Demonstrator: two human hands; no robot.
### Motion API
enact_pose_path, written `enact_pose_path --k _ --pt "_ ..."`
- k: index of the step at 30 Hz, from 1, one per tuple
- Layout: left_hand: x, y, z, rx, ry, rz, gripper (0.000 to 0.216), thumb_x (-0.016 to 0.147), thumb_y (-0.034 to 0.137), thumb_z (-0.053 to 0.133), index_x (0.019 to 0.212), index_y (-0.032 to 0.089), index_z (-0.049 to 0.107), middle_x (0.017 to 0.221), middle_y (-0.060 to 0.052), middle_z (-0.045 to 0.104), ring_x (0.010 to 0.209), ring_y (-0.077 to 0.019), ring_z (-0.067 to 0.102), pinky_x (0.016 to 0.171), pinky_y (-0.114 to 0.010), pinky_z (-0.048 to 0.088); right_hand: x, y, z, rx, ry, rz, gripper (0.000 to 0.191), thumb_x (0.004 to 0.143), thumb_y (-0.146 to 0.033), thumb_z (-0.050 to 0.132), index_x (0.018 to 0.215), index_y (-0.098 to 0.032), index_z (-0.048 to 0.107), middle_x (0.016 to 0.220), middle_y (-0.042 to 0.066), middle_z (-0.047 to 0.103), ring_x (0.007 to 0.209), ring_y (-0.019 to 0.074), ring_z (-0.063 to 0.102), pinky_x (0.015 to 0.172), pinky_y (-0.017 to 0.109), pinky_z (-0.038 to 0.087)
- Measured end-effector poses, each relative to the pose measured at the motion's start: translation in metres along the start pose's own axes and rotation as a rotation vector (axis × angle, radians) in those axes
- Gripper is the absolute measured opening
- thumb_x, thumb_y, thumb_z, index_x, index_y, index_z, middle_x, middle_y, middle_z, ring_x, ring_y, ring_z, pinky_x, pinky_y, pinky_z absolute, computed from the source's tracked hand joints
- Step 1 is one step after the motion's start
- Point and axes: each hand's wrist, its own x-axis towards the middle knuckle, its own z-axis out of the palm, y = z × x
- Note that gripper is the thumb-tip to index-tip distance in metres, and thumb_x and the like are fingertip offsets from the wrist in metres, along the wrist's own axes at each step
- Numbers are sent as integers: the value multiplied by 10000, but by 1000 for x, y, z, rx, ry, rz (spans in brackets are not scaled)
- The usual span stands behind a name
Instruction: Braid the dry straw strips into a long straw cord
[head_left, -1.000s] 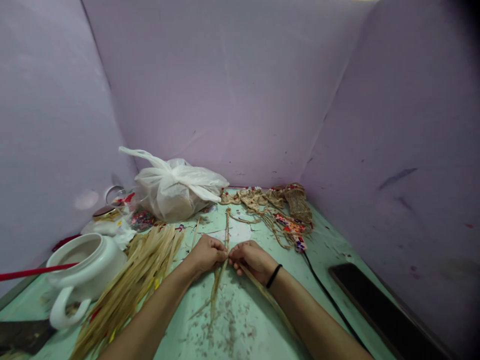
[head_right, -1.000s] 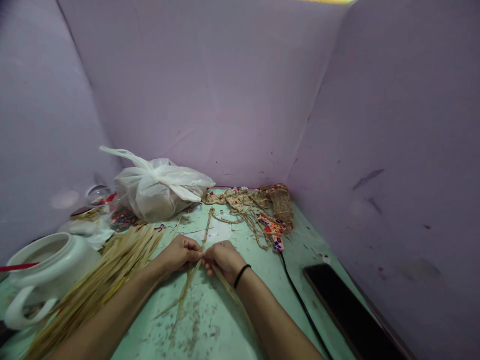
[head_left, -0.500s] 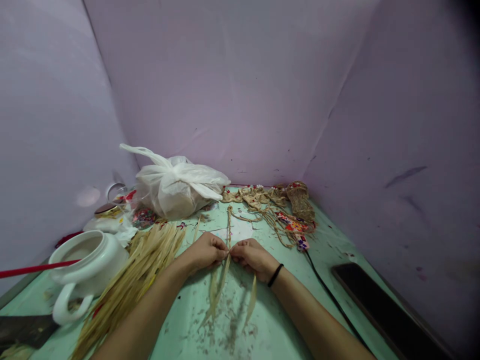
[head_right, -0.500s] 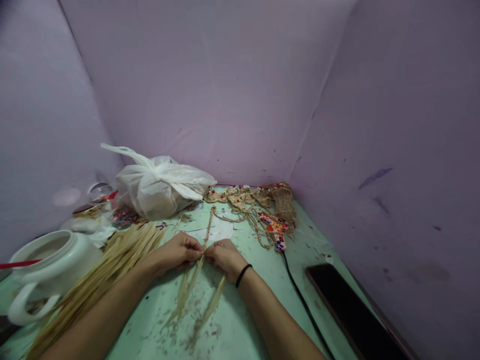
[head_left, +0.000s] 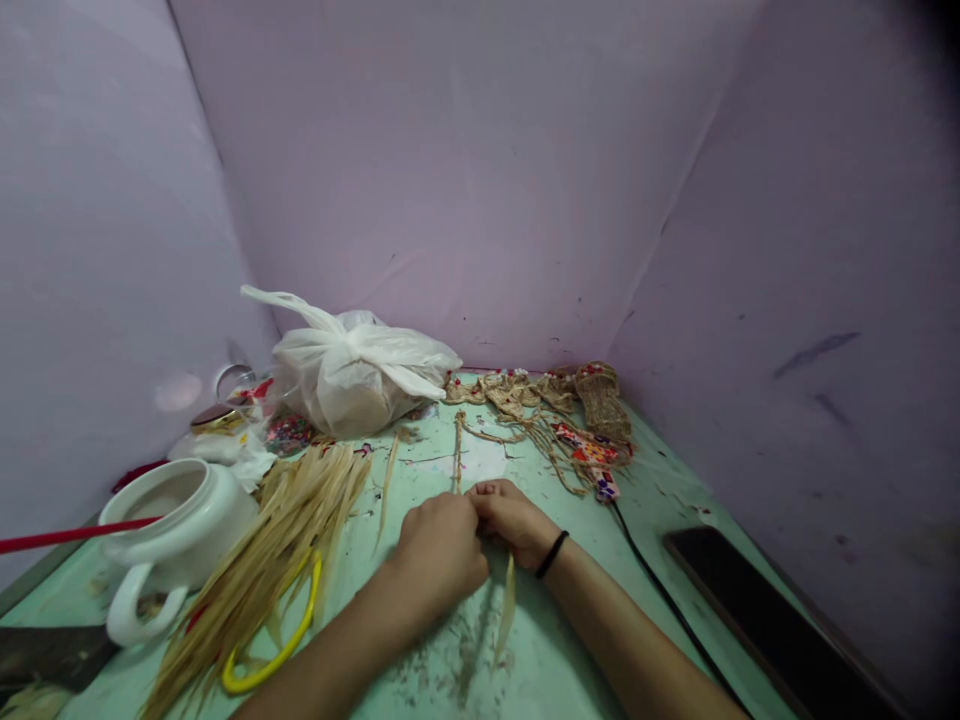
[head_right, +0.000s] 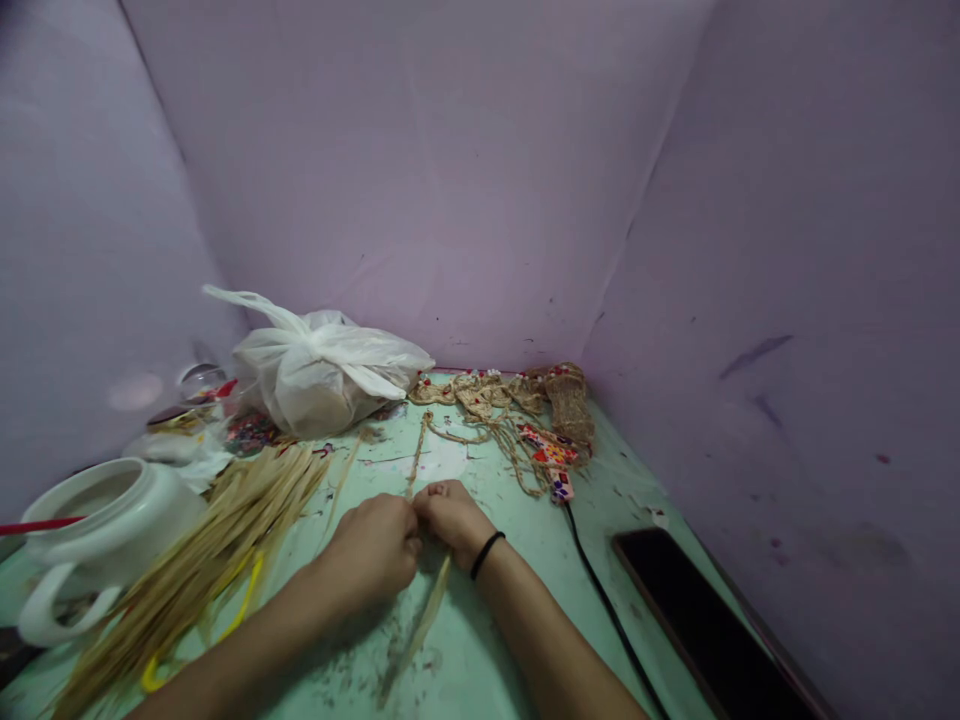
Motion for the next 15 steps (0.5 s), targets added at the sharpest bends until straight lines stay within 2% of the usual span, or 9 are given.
enact_pose_path --k 2,4,8,10,15 --pt "8 -8 -7 -168 -60 -36 207 633 301 516 579 127 613 547 -63 572 533 -147 528 478 -220 327 -2 -3 -3 12 -56 21 98 551 -150 472 457 -145 445 303 -88 289 283 21 194 322 194 84" --pt "19 -17 -11 -403 15 -156 211 669 272 465 619 122 605 493 -23 530 416 -99 466 424 -203 296 -4 -6 -6 16 -107 43 101 569 -163 474 471 -140 472 291 -95 264 277 20 168 321 194 69" --pt "30 -25 -4 -900 -235 -283 165 643 204 459 583 96 569 422 7 470 312 -59 361 343 -188 229 -3 -7 -8 42 -141 32 114 586 -169 472 475 -140 472 312 -82 314 286 23 206 324 191 88" --pt "32 -26 1 -1002 -291 -309 133 609 190 485 540 94 547 402 12 454 307 -51 347 330 -181 221 -2 -6 -8 13 -144 23 119 593 -171 477 479 -139 475 329 -74 349 294 24 221 326 193 101" --pt "36 -35 3 -1025 -309 -335 45 526 151 484 540 121 515 395 36 439 295 -40 314 303 -167 144 0 -8 -8 -131 -133 -39 104 596 -150 496 493 -133 496 332 -82 339 301 22 214 328 194 113"
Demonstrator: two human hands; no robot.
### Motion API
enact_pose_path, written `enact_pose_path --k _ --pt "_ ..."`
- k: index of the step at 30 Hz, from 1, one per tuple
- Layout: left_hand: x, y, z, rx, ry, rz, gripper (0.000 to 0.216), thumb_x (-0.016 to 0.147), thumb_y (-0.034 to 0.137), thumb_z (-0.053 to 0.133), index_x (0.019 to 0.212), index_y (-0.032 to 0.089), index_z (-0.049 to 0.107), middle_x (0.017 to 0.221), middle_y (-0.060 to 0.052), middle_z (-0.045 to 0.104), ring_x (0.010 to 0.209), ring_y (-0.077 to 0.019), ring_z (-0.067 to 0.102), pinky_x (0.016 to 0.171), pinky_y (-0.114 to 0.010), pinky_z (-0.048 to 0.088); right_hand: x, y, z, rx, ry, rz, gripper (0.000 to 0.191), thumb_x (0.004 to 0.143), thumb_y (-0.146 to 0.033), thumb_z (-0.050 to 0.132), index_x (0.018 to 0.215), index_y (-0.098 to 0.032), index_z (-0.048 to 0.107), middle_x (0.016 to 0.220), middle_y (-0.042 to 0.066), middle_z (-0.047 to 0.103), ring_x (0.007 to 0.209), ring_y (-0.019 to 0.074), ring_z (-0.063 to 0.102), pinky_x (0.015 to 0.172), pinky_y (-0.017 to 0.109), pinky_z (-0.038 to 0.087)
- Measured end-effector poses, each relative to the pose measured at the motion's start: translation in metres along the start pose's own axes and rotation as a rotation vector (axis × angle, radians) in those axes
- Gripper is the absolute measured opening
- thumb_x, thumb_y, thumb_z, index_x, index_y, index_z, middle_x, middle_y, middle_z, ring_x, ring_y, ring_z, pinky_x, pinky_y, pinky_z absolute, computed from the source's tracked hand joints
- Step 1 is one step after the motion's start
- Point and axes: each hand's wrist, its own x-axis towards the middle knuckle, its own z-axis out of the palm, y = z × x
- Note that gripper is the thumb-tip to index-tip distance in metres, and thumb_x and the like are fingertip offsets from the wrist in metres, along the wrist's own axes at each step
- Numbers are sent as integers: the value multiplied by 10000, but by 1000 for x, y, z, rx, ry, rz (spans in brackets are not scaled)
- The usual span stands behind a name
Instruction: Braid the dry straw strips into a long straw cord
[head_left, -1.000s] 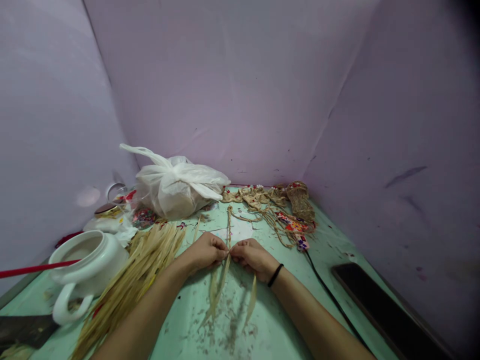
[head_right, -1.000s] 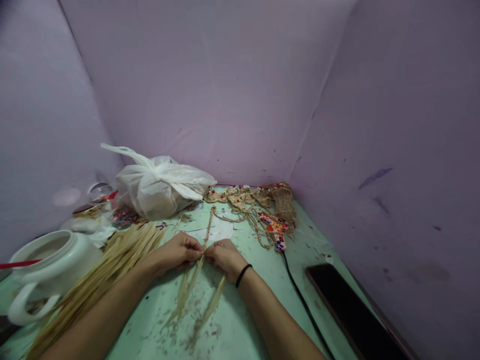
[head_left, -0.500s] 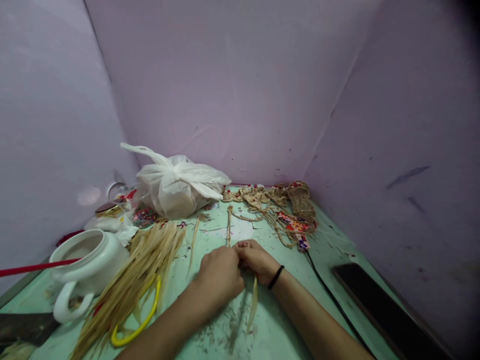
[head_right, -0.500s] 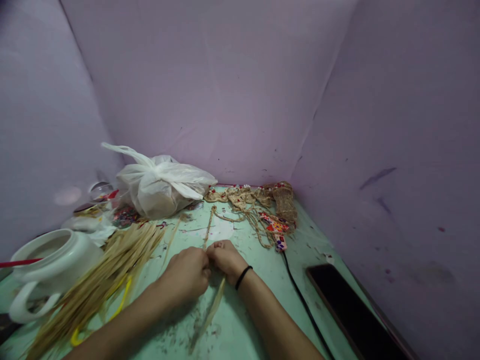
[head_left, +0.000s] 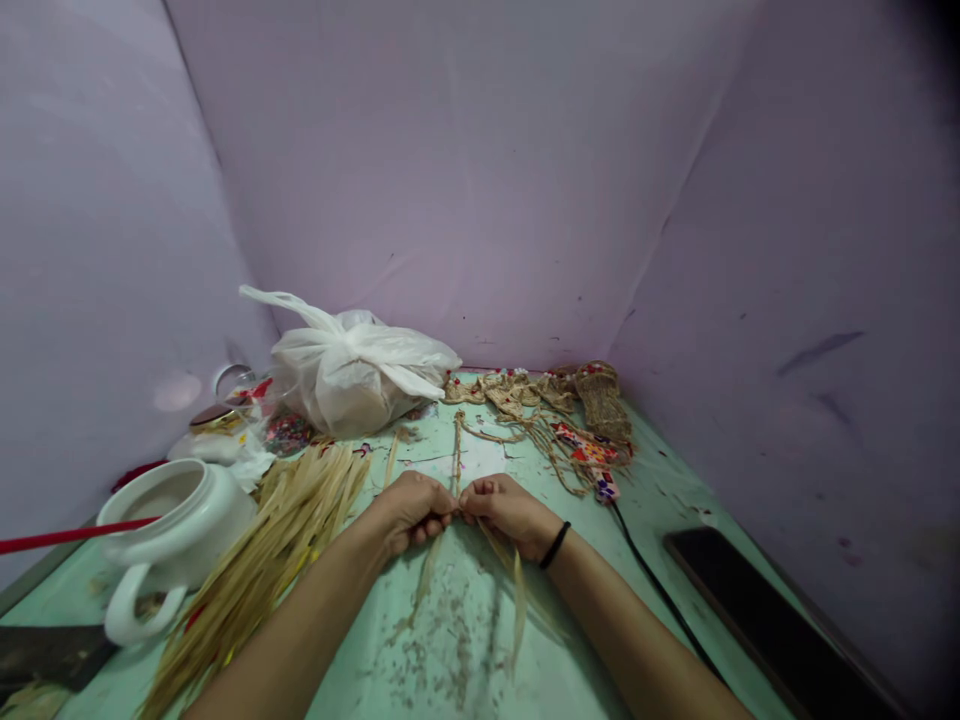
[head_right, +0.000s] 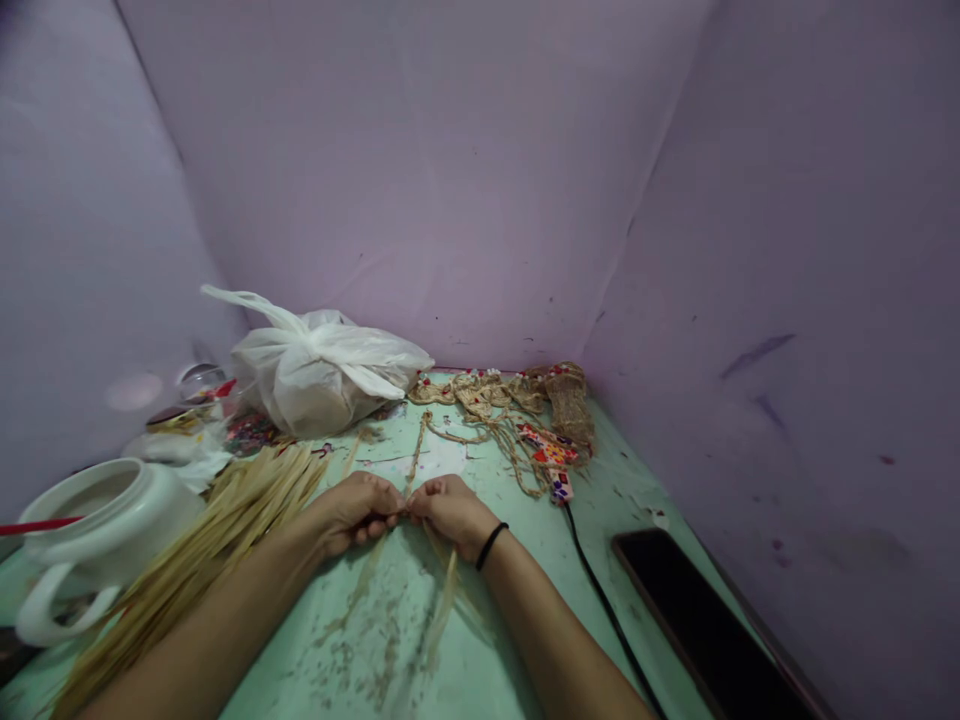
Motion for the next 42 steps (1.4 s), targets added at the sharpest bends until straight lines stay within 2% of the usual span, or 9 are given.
enact_pose_path --k 4,8,12,16,24,28,32,37,42 --pt "2 1 -2 105 7 56 34 507 144 474 501 127 502 354 46 405 277 -40 284 305 -174 106 2 0 0 -63 -16 -33 112 602 -121 483 491 -126 502 353 -71 379 319 19 245 337 177 141" --pt "2 1 1 143 29 106 51 522 140 475 473 128 488 322 49 391 267 -41 266 318 -185 133 4 -3 1 -97 54 64 122 590 -82 469 481 -132 490 352 -51 438 322 34 334 349 165 226" --pt "4 -1 -1 165 50 189 41 522 139 491 486 122 504 331 47 403 291 -42 277 344 -196 181 0 -10 -3 34 -42 147 132 623 -123 456 517 -123 535 400 -12 517 363 68 445 401 180 336" --pt "4 -2 -4 141 32 215 58 525 173 510 492 125 506 349 44 414 311 -43 283 363 -199 187 -5 -16 -10 91 -66 128 86 599 -117 505 596 -103 589 444 -27 526 366 41 398 402 167 305" --pt "-1 0 -1 161 48 266 104 534 172 499 450 115 521 357 21 445 342 -40 276 395 -197 183 -5 -14 -1 92 9 52 86 561 -107 491 476 -119 497 365 -47 434 340 26 286 378 179 189" --pt "-1 -1 3 171 41 298 94 529 143 469 453 117 519 386 7 485 372 -51 337 415 -189 221 -4 -11 5 77 46 11 75 548 -78 450 506 -140 457 388 -36 465 365 43 346 393 179 226" --pt "3 -4 2 213 64 336 78 513 131 453 452 124 502 371 20 461 359 -44 294 404 -189 199 -5 -9 9 83 81 26 83 568 -79 446 549 -158 428 401 -45 456 374 57 384 397 183 262" --pt "3 -5 0 197 46 350 59 485 114 448 455 123 497 370 36 431 362 -39 294 399 -185 199 -6 -7 11 116 86 71 107 599 -86 449 576 -172 390 378 -80 363 328 37 287 353 172 179" --pt "-2 -2 -5 156 -81 298 96 546 198 471 472 137 479 372 42 409 298 -34 265 347 -195 150 -7 -5 9 59 68 61 75 650 -140 481 612 -170 423 381 -88 358 306 27 230 343 184 115"
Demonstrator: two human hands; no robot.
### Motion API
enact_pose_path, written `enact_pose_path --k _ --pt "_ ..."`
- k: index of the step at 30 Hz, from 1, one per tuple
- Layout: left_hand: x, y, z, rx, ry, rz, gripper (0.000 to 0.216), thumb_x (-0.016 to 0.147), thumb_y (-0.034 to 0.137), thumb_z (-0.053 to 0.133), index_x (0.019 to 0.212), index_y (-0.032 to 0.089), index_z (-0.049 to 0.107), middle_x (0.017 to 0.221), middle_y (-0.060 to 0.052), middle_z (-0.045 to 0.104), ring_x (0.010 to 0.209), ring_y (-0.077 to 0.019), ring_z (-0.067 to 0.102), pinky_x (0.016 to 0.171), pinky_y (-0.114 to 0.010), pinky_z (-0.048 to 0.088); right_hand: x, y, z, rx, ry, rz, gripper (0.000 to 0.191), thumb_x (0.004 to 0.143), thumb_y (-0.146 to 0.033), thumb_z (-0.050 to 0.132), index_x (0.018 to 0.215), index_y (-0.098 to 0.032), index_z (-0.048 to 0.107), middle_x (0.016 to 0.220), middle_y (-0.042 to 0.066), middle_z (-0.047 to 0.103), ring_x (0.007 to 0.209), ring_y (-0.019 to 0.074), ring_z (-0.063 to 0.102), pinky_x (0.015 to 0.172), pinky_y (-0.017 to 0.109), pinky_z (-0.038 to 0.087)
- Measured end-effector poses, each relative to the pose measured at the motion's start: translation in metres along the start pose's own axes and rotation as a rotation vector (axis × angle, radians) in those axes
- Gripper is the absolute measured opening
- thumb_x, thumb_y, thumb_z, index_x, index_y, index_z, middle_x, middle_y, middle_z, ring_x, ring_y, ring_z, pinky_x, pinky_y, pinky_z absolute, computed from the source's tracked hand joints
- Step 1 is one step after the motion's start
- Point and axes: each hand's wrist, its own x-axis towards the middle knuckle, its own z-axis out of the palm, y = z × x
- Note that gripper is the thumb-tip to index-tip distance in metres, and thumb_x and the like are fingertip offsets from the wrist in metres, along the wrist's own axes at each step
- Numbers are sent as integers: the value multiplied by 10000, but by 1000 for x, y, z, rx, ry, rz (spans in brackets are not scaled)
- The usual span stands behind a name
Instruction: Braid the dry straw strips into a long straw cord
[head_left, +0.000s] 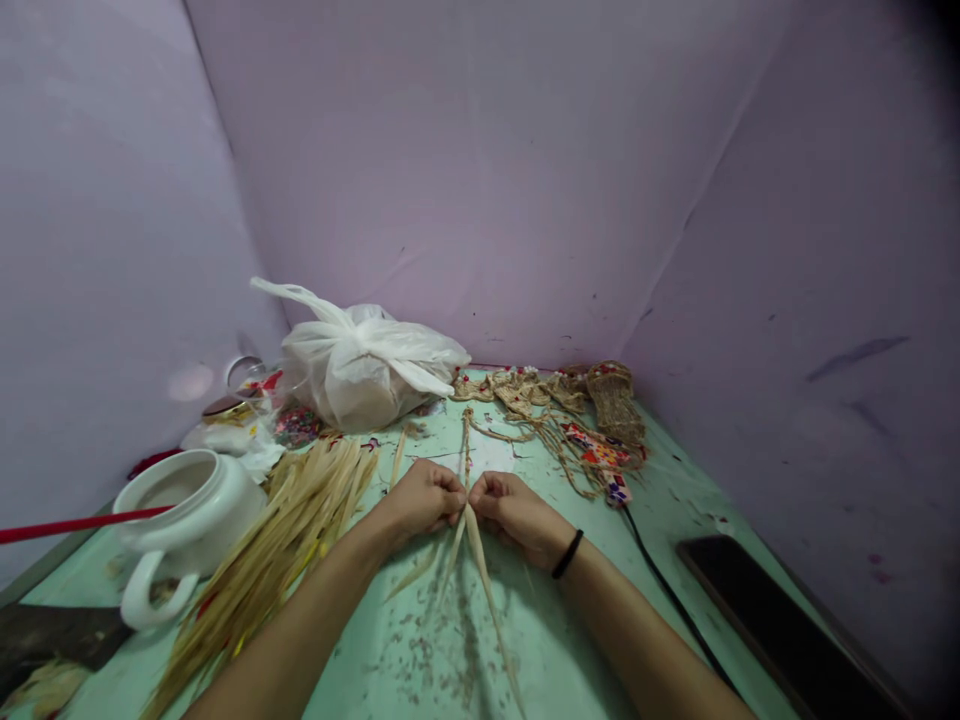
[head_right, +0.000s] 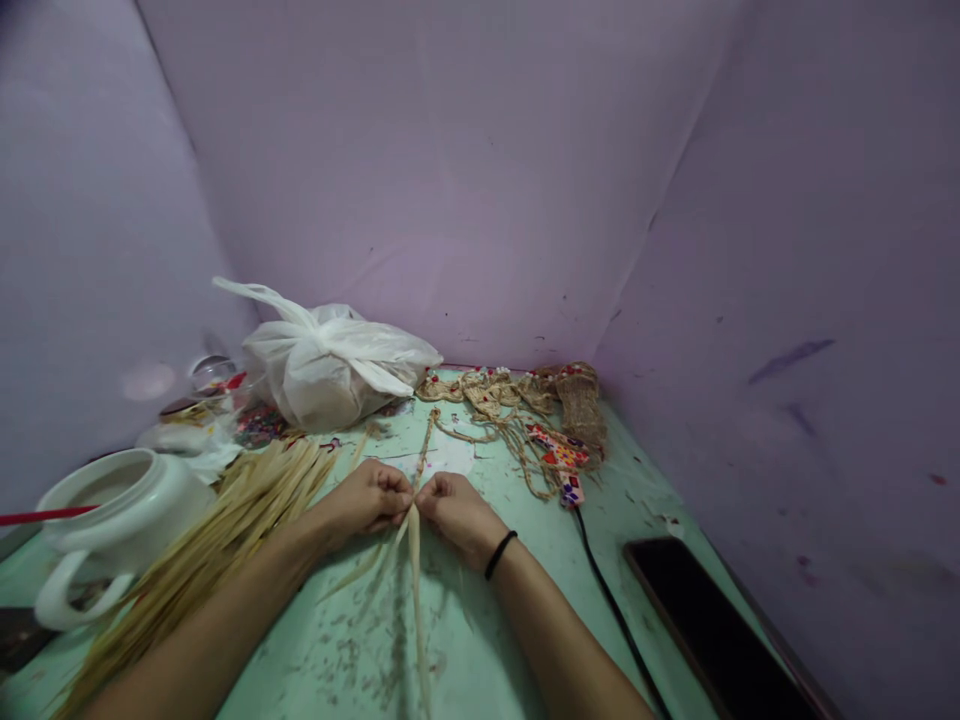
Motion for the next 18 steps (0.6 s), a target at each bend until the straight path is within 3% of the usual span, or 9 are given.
enact_pose_path --k 7,13,18 --pt "3 -5 -4 37 40 -17 71 503 191 519 517 122 521 363 52 390 333 -42 281 363 -189 184 0 1 6 50 73 -63 110 610 -74 483 548 -154 442 354 -90 344 330 26 235 380 190 146" --pt "6 -9 -5 327 77 138 117 526 177 473 493 102 556 408 43 375 419 -52 284 408 -194 206 0 4 6 10 21 -55 147 617 -122 502 471 -133 504 331 -72 344 336 29 214 393 209 152" --pt "-2 3 -7 618 151 40 116 519 197 508 505 111 583 432 8 456 452 -87 388 434 -200 252 4 9 8 34 89 -77 128 569 -130 531 442 -125 523 353 -44 432 353 34 276 394 201 176"
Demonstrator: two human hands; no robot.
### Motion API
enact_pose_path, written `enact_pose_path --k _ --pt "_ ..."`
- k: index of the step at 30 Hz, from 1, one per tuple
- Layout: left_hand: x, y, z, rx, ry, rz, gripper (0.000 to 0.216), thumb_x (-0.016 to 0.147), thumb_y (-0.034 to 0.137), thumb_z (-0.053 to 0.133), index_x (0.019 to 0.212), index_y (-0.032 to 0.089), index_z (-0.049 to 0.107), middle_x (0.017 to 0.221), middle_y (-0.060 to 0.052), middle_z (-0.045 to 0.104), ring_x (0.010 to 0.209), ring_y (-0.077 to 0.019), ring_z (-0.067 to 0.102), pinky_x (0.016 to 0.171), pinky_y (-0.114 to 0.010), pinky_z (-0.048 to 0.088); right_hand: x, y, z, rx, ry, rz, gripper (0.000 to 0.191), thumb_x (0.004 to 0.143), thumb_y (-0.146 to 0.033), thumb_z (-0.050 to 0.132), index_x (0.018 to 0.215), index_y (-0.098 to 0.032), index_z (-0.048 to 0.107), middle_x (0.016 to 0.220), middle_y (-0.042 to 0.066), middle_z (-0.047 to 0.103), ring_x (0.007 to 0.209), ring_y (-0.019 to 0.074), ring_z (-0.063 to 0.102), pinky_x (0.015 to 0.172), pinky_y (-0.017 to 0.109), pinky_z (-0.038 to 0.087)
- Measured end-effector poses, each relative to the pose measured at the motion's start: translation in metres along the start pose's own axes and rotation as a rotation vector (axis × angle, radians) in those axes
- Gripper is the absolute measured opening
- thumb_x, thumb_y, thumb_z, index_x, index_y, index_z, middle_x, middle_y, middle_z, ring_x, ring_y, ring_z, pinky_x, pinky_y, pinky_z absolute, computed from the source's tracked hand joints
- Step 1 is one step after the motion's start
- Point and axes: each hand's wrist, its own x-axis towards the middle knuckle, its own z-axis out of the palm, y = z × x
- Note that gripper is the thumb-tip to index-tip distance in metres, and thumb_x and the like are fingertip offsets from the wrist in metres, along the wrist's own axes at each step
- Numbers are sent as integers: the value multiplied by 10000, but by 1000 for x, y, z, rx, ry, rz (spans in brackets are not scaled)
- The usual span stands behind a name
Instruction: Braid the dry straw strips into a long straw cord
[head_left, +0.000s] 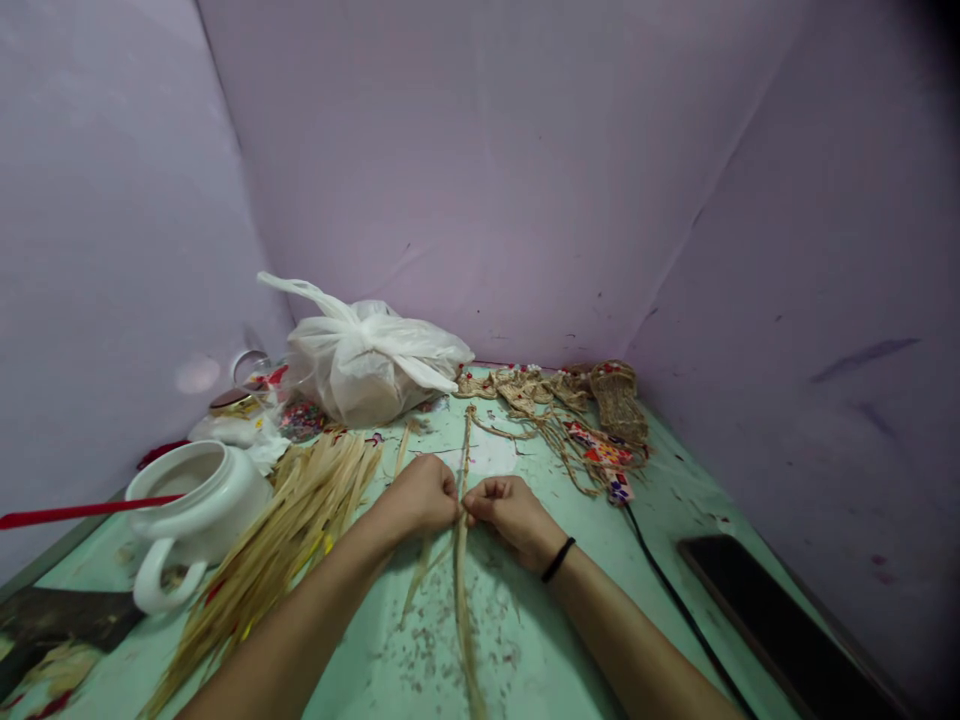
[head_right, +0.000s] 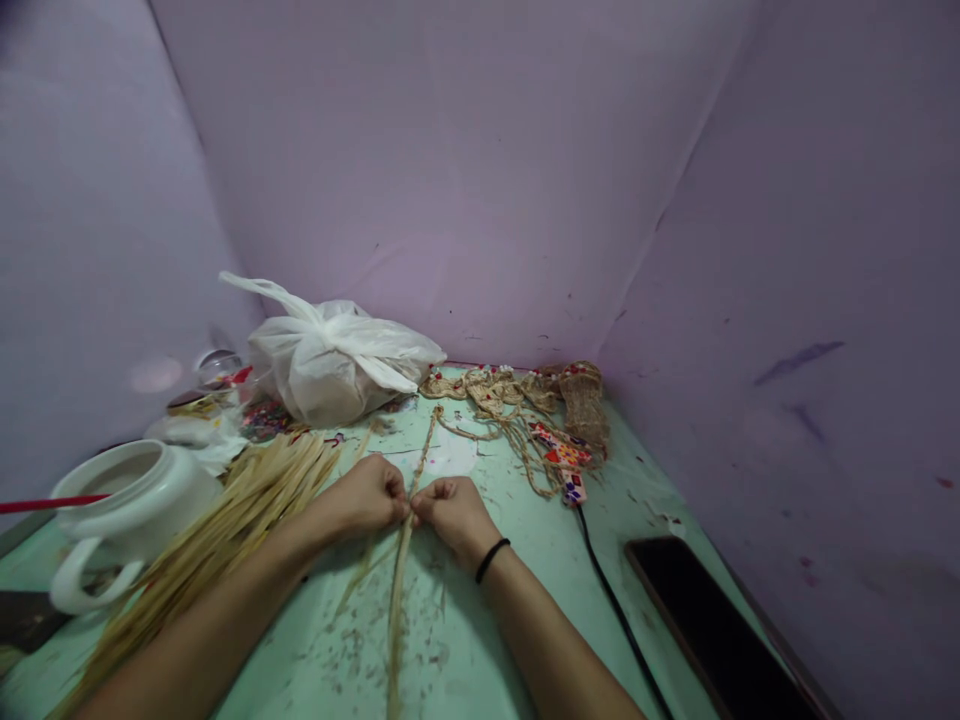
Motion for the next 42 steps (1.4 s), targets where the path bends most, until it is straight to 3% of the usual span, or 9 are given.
enact_pose_path --k 7,12,16,18,22,24,31,36,42 --pt "-32 42 14 344 92 -133 202 611 210 504 735 141 647 715 -104 618 676 -186 562 552 -238 359 -4 -1 3 222 59 81 31 470 -104 512 467 -131 527 329 -60 423 313 27 263 367 200 135" --pt "-40 55 26 382 98 -55 273 601 159 524 844 134 646 787 -124 628 769 -205 574 643 -250 391 -3 3 -2 257 30 79 39 461 -126 513 487 -124 542 363 -45 459 333 42 333 377 197 177" --pt "-25 37 0 113 49 -77 194 643 257 501 601 109 619 537 -60 567 508 -140 529 456 -214 334 1 5 -8 253 -77 -7 84 469 -173 604 463 -111 548 407 -28 493 373 33 354 403 194 204" --pt "-16 27 -10 -156 90 -209 189 661 233 469 649 105 607 515 -26 549 369 -87 440 386 -204 292 3 6 -11 256 -129 -51 131 478 -209 638 467 -103 562 454 -6 531 412 39 393 426 193 235" --pt "-7 17 -4 -689 -201 -329 137 645 167 478 632 78 582 562 -39 575 329 -43 387 321 -174 227 4 6 -12 295 -200 -84 165 487 -250 657 499 -113 565 470 0 547 446 72 462 481 207 318" --pt "-5 16 5 -791 -250 -366 109 624 144 501 590 68 572 518 -40 558 345 -47 415 323 -165 254 3 6 -12 275 -200 -96 155 490 -238 653 517 -121 556 465 -3 547 455 84 482 500 215 346" --pt "-8 20 13 -570 -48 -378 140 577 121 478 438 115 479 292 28 390 241 -53 296 285 -179 184 5 11 -13 -216 -10 -229 84 583 -200 533 544 -126 543 495 7 545 458 73 433 461 191 319" --pt "-8 22 18 -540 -18 -324 157 553 130 475 401 135 439 249 43 337 222 -43 235 287 -182 147 -3 3 -23 -651 148 -267 162 604 -244 515 542 -124 603 479 20 540 456 85 427 415 191 253" --pt "-5 20 23 -560 8 -376 146 532 150 459 387 134 447 265 32 346 233 -55 265 288 -194 149 -23 -10 -8 -801 204 -207 162 575 -187 489 517 -123 626 460 37 561 442 91 438 407 198 226"
